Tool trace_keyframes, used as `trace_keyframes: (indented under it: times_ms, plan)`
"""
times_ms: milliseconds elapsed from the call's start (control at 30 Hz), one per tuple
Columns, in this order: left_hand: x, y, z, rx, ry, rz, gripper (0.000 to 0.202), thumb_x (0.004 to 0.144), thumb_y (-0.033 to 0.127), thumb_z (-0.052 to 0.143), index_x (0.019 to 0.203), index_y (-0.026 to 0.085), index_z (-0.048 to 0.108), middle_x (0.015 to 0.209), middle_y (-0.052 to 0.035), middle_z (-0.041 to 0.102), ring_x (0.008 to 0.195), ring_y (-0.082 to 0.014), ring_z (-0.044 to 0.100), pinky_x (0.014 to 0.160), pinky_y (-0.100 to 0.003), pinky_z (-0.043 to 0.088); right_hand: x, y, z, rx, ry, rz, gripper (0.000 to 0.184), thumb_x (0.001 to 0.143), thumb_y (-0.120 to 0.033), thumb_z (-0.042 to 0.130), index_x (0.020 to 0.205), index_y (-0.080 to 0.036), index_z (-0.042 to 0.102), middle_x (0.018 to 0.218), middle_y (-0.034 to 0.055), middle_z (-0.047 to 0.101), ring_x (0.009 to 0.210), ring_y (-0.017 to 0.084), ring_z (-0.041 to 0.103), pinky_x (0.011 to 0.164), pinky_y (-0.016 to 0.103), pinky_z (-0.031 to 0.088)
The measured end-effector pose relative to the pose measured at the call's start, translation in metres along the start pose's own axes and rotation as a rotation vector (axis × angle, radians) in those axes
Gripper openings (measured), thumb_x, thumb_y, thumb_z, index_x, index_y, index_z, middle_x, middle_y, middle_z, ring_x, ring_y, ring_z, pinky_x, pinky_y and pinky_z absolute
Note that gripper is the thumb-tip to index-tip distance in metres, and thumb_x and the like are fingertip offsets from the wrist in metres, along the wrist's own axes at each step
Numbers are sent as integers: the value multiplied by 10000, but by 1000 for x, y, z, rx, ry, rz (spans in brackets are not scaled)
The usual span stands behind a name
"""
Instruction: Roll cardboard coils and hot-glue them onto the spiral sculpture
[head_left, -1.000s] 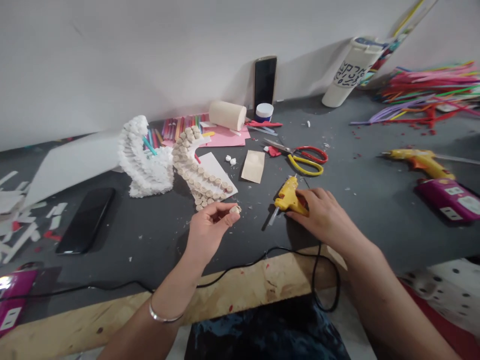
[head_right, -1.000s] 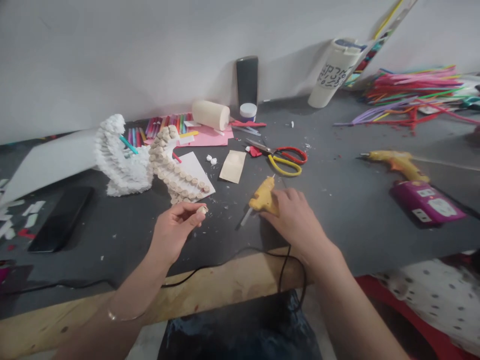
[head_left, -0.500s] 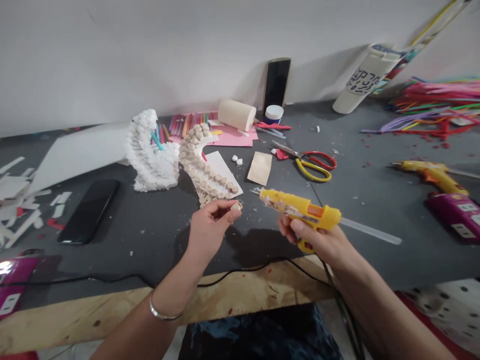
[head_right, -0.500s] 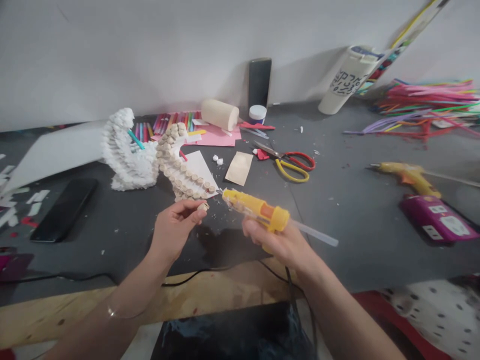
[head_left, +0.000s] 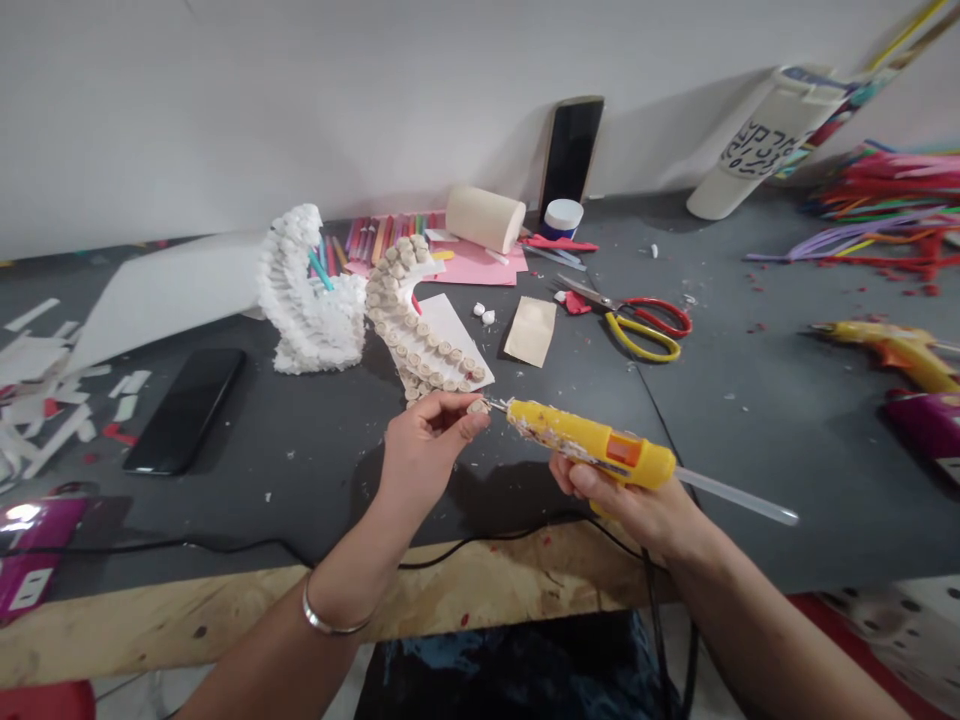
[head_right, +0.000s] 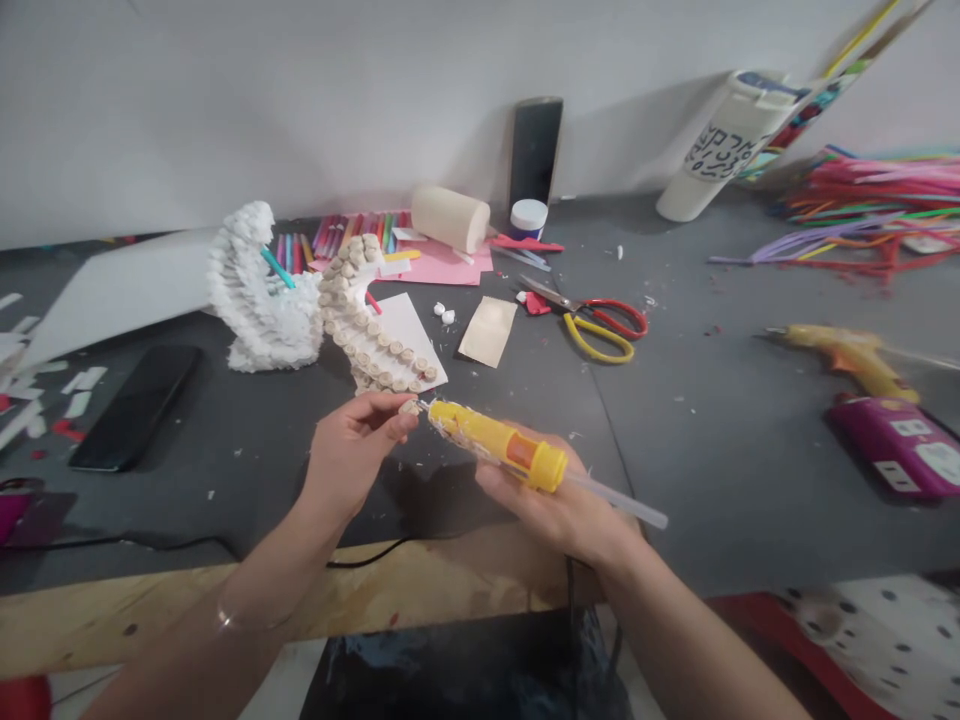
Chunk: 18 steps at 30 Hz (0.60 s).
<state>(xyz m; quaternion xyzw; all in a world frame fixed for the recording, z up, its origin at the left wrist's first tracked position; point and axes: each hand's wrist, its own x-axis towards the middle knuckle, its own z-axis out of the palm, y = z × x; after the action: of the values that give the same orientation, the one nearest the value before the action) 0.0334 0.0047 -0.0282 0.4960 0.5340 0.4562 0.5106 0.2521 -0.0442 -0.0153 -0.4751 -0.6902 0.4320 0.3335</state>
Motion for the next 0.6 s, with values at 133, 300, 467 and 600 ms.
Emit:
trace_keyframes:
  times_ms: [133, 300, 467, 600]
  plan:
    - [0, 2, 0, -2, -2, -5, 260, 694, 392, 795, 863, 196, 771, 737, -24, 699, 619, -102, 538, 560, -207, 447, 1, 0, 0, -7, -4, -11, 432, 943, -547, 427, 707, -199, 528, 668, 13, 538, 629, 141, 502, 574, 282, 409]
    - [-1, 2, 0, 2, 2, 8, 246, 694, 386, 796, 855, 202, 772, 734, -16, 700, 608, -96, 533, 562, -204, 448, 0, 1, 2, 7, 8, 12, 434, 938, -547, 438, 690, -199, 517, 652, 6, 522, 611, 136, 499, 571, 280, 418]
    - [-1, 1, -2, 4, -3, 19, 240, 705, 378, 794, 871, 207, 771, 713, -7, 690, 610, -96, 542, 563, -201, 450, 0, 3, 3, 2, 45, 44, 427, 931, -535, 462, 677, -199, 532, 622, 6, 516, 595, 138, 506, 550, 271, 427]
    - [-1, 0, -2, -4, -3, 18, 224, 710, 374, 792, 866, 214, 771, 714, -6, 690, 608, -91, 537, 563, -197, 452, -2, 6, 4, -33, 60, 33, 388, 932, -505, 483, 758, -189, 624, 639, 19, 564, 608, 150, 532, 564, 272, 445]
